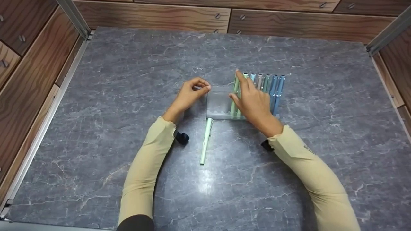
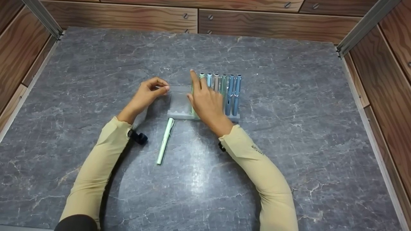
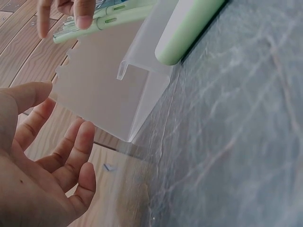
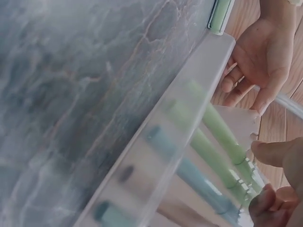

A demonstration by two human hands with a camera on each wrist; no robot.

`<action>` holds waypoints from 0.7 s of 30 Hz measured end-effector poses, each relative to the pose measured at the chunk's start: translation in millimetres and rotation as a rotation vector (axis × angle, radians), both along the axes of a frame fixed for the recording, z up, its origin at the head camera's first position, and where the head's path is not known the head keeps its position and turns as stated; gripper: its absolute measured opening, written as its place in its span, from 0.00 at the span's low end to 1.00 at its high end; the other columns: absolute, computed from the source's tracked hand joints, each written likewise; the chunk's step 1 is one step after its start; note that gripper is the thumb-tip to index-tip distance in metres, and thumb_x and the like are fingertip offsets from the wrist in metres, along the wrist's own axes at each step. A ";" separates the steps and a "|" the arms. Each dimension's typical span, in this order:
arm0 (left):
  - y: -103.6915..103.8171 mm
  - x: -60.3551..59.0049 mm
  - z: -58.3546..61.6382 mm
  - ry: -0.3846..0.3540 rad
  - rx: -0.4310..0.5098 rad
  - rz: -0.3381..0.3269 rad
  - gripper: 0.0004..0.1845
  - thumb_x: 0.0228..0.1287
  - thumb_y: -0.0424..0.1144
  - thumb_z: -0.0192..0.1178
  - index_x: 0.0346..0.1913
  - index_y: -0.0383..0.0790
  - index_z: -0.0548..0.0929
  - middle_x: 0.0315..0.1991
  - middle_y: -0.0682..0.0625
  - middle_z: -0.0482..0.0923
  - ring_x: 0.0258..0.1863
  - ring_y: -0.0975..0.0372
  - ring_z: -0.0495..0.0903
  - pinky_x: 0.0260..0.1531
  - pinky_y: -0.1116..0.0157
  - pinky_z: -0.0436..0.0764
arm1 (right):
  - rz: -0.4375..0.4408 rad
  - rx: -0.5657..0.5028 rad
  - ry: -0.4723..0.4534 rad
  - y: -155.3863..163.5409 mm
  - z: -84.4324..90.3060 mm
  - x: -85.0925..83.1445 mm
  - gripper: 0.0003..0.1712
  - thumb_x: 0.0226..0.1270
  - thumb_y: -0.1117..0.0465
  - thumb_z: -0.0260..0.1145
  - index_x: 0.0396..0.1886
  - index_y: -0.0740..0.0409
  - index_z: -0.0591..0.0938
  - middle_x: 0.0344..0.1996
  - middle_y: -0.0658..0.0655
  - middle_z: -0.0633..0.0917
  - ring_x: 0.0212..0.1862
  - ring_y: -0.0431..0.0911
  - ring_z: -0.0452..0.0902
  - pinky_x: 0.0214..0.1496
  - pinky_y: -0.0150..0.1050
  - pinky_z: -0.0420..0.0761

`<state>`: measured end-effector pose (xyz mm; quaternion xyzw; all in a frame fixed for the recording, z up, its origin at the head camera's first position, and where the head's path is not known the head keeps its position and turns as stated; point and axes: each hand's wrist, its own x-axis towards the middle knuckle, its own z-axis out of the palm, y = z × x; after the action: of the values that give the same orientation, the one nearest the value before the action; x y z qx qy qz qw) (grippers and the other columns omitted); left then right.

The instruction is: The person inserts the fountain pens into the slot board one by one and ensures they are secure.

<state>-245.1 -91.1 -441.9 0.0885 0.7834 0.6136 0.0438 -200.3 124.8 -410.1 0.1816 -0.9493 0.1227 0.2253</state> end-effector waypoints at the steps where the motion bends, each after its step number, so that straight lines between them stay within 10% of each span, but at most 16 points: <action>1: -0.1 0.1 0.4 -0.002 -0.003 0.003 0.10 0.63 0.39 0.64 0.42 0.37 0.83 0.36 0.50 0.80 0.30 0.64 0.78 0.33 0.71 0.76 | 0.007 0.007 0.013 -0.6 0.2 2.0 0.41 0.62 0.47 0.68 0.70 0.55 0.63 0.41 0.65 0.82 0.16 0.51 0.71 0.13 0.44 0.70; 21: -0.9 1.2 2.3 0.009 -0.027 -0.022 0.10 0.64 0.41 0.62 0.43 0.38 0.82 0.42 0.45 0.81 0.33 0.61 0.79 0.34 0.70 0.77 | 0.142 -0.023 -0.084 -7.7 -4.4 29.3 0.38 0.64 0.41 0.64 0.67 0.56 0.67 0.39 0.60 0.79 0.16 0.46 0.67 0.13 0.36 0.64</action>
<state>-243.9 -92.0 -439.6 0.0994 0.7907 0.6021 0.0482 -171.0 117.1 -414.5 0.2404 -0.9412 0.1568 0.1781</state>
